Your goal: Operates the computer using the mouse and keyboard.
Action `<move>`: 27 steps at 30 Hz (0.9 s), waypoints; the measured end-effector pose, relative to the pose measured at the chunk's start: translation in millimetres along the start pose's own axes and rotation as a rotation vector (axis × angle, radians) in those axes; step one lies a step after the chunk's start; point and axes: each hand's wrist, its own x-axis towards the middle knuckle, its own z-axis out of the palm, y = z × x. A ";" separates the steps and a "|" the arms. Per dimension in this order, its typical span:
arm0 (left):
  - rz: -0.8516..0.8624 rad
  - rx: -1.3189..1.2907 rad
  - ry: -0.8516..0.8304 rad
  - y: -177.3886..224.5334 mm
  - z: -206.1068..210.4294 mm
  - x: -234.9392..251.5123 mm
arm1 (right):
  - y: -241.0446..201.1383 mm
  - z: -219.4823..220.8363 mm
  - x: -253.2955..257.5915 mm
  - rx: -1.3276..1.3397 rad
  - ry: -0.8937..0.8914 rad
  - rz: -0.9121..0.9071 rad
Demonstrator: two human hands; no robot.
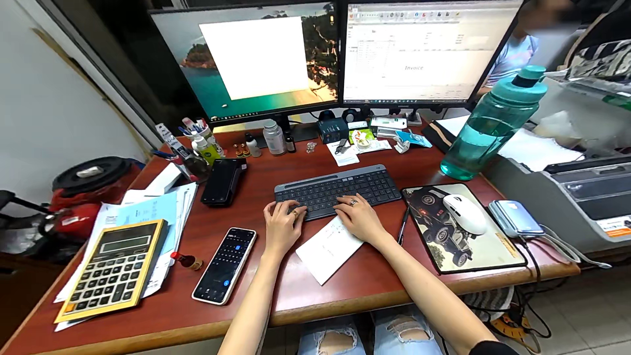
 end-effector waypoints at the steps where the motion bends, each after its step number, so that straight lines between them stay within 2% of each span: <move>1: -0.005 0.014 0.062 -0.1 -1.6 0.4 | 0.0 -7.3 -5.2 -0.009 0.043 -0.012; 4: -0.047 0.033 0.184 0.5 -6.5 3.7 | 11.4 -41.5 -28.1 -0.081 0.189 -0.012; 7: -0.069 0.024 0.258 2.8 -7.0 8.1 | 42.1 -86.7 -62.0 -0.191 0.280 0.073; 12: -0.077 0.032 0.308 9.6 -9.0 17.0 | 107.6 -141.8 -124.7 -0.352 0.312 0.211; 15: -0.083 0.034 0.312 9.6 -5.6 19.3 | 136.2 -143.0 -151.1 -0.382 0.266 0.247; 18: -0.092 0.056 0.305 10.4 -5.5 14.5 | 145.9 -135.1 -161.6 -0.401 0.261 0.255; 27: -0.130 0.075 0.291 6.2 -12.6 7.6 | 146.9 -132.5 -163.4 -0.378 0.318 0.477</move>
